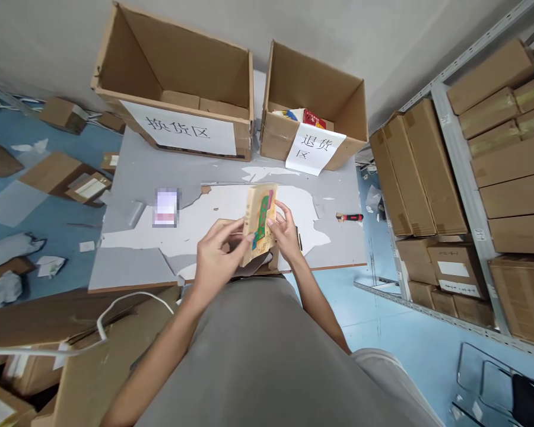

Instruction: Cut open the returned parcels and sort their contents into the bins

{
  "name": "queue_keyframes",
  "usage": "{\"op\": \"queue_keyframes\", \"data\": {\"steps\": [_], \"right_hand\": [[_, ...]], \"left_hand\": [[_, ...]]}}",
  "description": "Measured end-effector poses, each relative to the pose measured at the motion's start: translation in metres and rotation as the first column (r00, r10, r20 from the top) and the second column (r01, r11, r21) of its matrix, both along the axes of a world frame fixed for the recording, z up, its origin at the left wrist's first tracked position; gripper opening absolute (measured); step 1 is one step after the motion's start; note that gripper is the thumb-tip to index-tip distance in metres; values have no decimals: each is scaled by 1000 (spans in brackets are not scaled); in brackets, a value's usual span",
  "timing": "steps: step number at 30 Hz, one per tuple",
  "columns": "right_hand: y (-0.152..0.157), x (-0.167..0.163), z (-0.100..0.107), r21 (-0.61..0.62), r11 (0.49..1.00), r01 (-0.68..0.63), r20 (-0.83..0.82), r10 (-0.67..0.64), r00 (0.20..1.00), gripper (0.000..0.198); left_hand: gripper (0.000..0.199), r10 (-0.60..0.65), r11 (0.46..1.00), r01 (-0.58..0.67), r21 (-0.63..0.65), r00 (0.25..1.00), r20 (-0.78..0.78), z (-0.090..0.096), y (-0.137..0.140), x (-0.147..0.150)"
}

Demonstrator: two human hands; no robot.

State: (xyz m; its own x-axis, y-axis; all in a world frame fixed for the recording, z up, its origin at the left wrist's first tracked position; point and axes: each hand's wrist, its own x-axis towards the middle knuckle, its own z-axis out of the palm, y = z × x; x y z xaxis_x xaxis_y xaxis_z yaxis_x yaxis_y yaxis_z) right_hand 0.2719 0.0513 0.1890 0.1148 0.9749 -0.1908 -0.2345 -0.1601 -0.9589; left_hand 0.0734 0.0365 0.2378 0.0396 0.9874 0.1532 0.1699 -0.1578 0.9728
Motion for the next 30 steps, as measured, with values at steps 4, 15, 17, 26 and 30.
{"op": "queue_keyframes", "data": {"steps": [4,15,17,26,30], "right_hand": [[6,-9,-9,-78,990,-120,-85,113,990,97],[1,9,-35,-73,997,28,29,-26,999,85],[-2,15,-29,-36,998,43,110,-39,993,83],[-31,-21,16,277,942,-189,539,11,842,42],[-43,-39,7,329,875,-355,671,48,740,46]], "left_hand": [[29,-48,959,128,251,953,-300,15,-14,26],[47,88,996,-88,-15,995,-52,-12,2,8],[58,160,978,-158,-136,987,1,-27,11,0],[67,213,831,61,-553,883,418,-93,51,9],[63,187,807,145,-572,857,480,-94,56,29]]}}
